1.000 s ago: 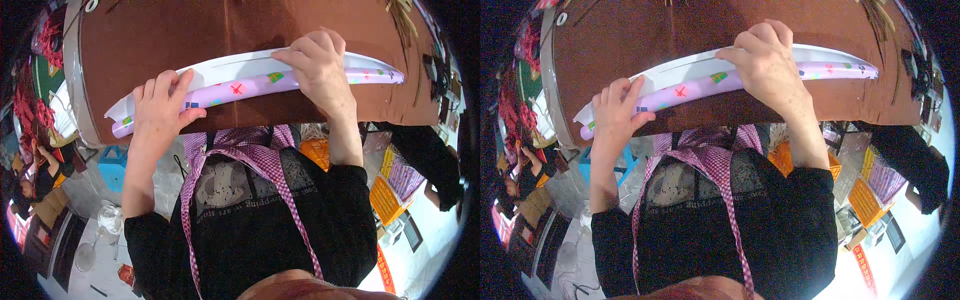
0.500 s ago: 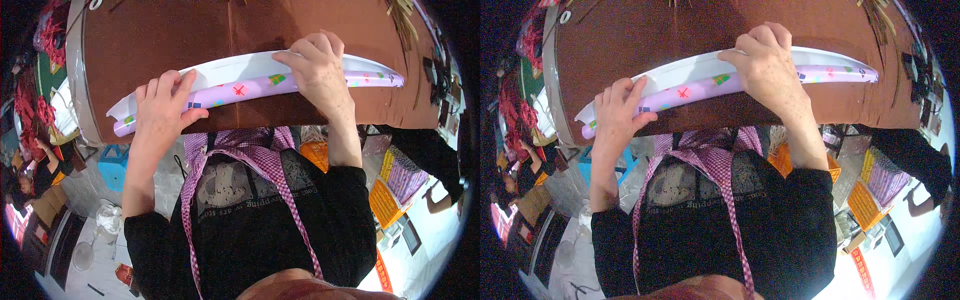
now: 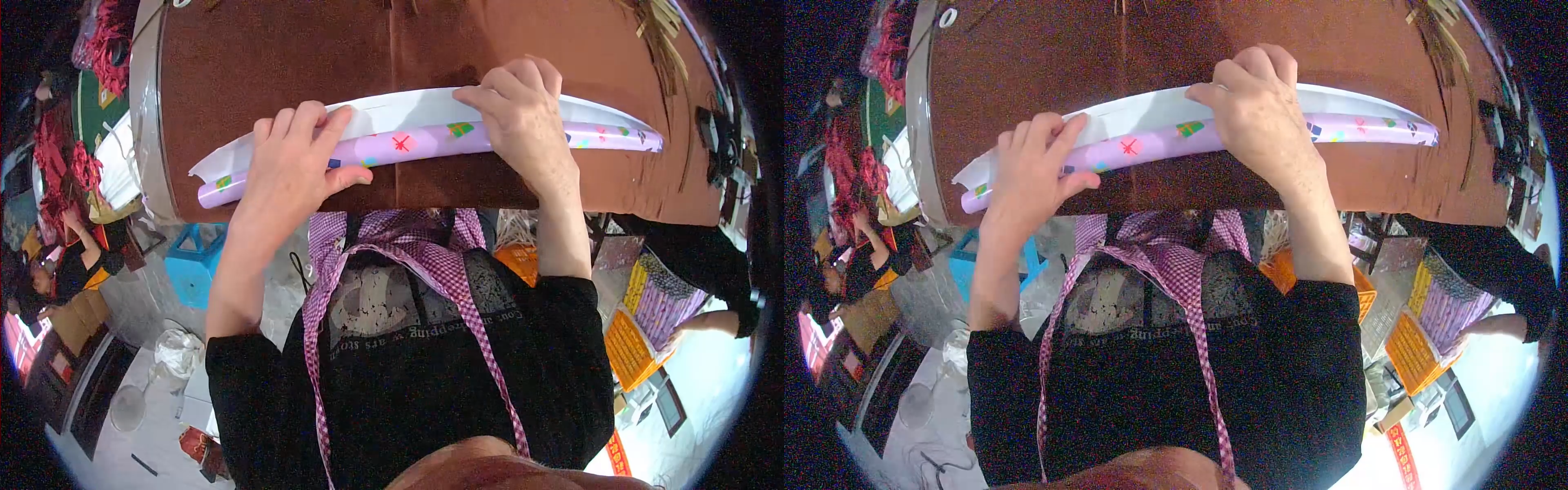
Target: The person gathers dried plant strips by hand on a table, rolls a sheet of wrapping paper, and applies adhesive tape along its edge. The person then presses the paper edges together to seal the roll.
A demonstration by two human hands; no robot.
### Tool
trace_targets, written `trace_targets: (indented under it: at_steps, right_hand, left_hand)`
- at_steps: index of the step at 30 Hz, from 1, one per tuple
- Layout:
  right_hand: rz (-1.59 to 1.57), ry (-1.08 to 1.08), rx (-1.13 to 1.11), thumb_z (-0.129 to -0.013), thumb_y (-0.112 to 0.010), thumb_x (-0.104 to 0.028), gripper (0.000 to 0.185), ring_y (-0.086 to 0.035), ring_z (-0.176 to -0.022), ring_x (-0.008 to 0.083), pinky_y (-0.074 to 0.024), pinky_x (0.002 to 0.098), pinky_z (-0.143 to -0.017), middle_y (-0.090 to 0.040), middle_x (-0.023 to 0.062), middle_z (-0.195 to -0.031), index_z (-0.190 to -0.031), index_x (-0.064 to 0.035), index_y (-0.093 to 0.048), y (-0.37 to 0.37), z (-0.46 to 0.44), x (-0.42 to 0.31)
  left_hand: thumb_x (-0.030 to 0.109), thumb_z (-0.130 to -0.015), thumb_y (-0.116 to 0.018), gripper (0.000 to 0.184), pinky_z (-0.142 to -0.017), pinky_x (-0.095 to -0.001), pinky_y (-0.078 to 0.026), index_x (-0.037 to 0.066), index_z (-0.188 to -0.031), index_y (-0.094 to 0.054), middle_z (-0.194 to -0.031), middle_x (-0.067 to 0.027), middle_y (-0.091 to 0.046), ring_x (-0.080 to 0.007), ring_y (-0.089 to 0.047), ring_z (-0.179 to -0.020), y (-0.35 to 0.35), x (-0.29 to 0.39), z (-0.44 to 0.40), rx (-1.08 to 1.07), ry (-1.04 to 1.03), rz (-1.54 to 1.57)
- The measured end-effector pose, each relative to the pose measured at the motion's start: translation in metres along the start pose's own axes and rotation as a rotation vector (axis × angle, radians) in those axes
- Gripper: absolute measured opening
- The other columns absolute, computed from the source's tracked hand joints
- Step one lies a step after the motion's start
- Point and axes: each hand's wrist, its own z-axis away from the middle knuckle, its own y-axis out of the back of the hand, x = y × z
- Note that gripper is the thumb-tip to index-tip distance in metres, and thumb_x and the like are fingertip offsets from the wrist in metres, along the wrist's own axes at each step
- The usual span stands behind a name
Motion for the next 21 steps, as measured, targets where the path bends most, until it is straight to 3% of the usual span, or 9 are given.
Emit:
trace_targets:
  at_steps: [10, 21]
  right_hand:
    - [0.005, 0.013, 0.002, -0.068, -0.067, -0.004, 0.025, -0.055, -0.093, 0.0224, -0.0375, 0.0425, -0.096, -0.059, -0.0004, -0.083, -0.09, -0.0147, -0.073, 0.001, 0.001, 0.0]
    - [-0.038, 0.069, -0.002, -0.073, -0.066, -0.005, 0.025, -0.054, -0.088, 0.0237, -0.0356, 0.0426, -0.097, -0.058, 0.0011, -0.079, -0.095, -0.0151, -0.074, 0.007, -0.002, 0.002]
  left_hand:
    - [0.056, -0.072, -0.067, 0.065, -0.076, -0.038, -0.038, 0.002, -0.108, -0.061, -0.095, -0.0071, -0.052, -0.0248, -0.052, -0.091, -0.017, 0.028, -0.035, 0.109, -0.125, -0.001]
    - [0.048, -0.073, -0.07, 0.055, -0.073, -0.037, -0.038, 0.004, -0.107, -0.062, -0.094, -0.0066, -0.053, -0.0234, -0.053, -0.087, -0.024, 0.034, -0.03, 0.213, -0.139, 0.025]
